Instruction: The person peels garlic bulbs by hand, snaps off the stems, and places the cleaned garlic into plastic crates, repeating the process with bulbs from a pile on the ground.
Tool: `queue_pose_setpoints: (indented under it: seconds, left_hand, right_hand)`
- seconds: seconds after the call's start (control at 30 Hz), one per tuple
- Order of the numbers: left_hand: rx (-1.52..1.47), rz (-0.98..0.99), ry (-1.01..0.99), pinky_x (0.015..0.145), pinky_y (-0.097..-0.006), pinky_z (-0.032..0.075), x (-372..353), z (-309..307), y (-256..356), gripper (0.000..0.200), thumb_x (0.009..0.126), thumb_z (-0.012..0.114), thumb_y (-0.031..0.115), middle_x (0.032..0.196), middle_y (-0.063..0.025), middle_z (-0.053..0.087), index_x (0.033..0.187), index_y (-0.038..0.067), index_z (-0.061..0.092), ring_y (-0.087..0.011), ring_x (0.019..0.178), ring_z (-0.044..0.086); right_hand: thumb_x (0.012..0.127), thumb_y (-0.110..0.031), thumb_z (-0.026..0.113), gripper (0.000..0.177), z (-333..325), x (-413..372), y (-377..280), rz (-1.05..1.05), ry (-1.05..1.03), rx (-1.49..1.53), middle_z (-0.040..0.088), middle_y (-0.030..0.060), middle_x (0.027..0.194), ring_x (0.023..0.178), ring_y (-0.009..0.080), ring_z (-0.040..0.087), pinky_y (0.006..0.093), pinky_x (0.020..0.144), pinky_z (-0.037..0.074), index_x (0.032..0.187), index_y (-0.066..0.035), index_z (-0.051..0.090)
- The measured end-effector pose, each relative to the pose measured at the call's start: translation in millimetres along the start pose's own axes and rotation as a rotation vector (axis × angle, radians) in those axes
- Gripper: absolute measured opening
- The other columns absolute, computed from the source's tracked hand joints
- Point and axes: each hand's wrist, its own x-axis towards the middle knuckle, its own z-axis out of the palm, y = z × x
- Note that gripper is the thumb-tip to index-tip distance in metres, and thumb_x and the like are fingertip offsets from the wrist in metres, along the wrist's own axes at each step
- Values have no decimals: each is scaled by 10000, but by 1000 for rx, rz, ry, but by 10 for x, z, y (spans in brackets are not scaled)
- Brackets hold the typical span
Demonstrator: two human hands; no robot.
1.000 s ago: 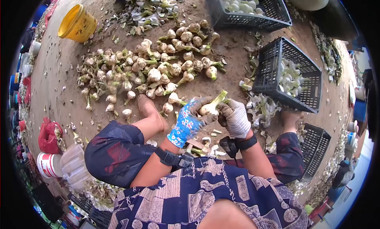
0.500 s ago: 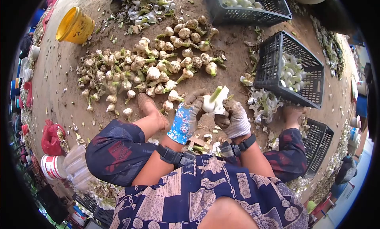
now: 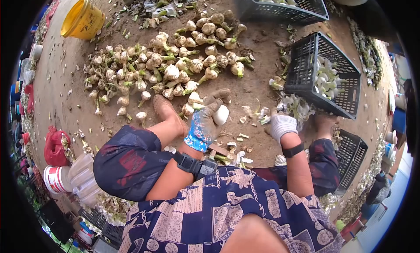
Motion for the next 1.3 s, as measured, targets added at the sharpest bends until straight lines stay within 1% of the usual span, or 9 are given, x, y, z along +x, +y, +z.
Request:
queue_pose_setpoints:
  seconds: [0.23,0.37,0.5,0.53,0.63,0.73,1.03,1.17,1.3]
  left_hand:
    - [-309,-207,-130,982,-345,408,-4,39,-70,565,814,581,250,1329,-114,430,1299,13,415,-230,1219,409]
    - [-660,-160,-161,1026,-485,330,49,38,115,475,839,520,233,1345,-165,400,1232,-25,454,-285,1294,299]
    - [-800,-81,-118,1038,-580,244,86,27,163,544,802,547,314,1380,-209,343,1206,-44,484,-344,1313,259]
    - [-661,-83,-134,1080,-569,165,119,22,173,578,741,647,359,1399,-166,332,1220,63,517,-359,1322,234]
    - [-796,-76,-75,1071,-554,205,118,57,222,550,731,522,277,1380,-218,344,1181,-39,515,-343,1312,264]
    - [-482,-137,-43,1015,-454,353,170,-4,216,405,710,565,184,1272,-188,458,1051,-33,575,-296,1238,385]
    - [53,-225,302,717,-270,485,186,-207,69,130,829,546,119,965,-123,589,851,-4,584,-157,771,573]
    - [167,-283,426,690,-260,509,257,-201,55,184,882,542,136,946,-91,606,1019,14,560,-133,744,587]
    - [472,-13,434,791,-238,476,324,-330,-139,363,876,572,152,1090,-82,556,1199,13,481,-148,963,545]
  right_hand:
    - [770,-66,626,425,110,-86,-840,-652,370,687,620,183,996,842,299,634,356,700,513,1182,-92,528]
    - [824,-106,601,128,-45,-69,-870,-273,-371,1203,649,72,740,605,154,610,257,532,478,917,-24,632]
    - [842,-130,582,169,-66,145,-361,-853,-604,1646,625,43,704,595,92,574,225,518,454,895,15,652]
    - [842,-130,582,169,-102,279,-318,-846,-620,1654,625,43,704,595,92,574,225,518,454,895,15,652]
    - [794,-81,571,266,-232,770,-254,-283,407,949,646,110,905,787,206,631,295,673,511,1050,-24,611]
    - [736,-30,560,376,-577,1275,-229,-432,891,254,605,144,1061,956,314,589,362,823,484,1110,-57,580]
    - [848,-67,429,423,-946,3615,-318,-250,296,-351,376,126,1389,1222,337,424,408,974,406,1263,-136,470]
    - [840,-105,461,314,-710,3756,-209,37,303,46,491,190,1264,1111,364,517,433,914,438,1130,-68,576]
    - [785,-174,598,451,-362,2819,-58,-141,105,1011,624,108,1048,882,240,616,317,748,497,1195,-14,504]
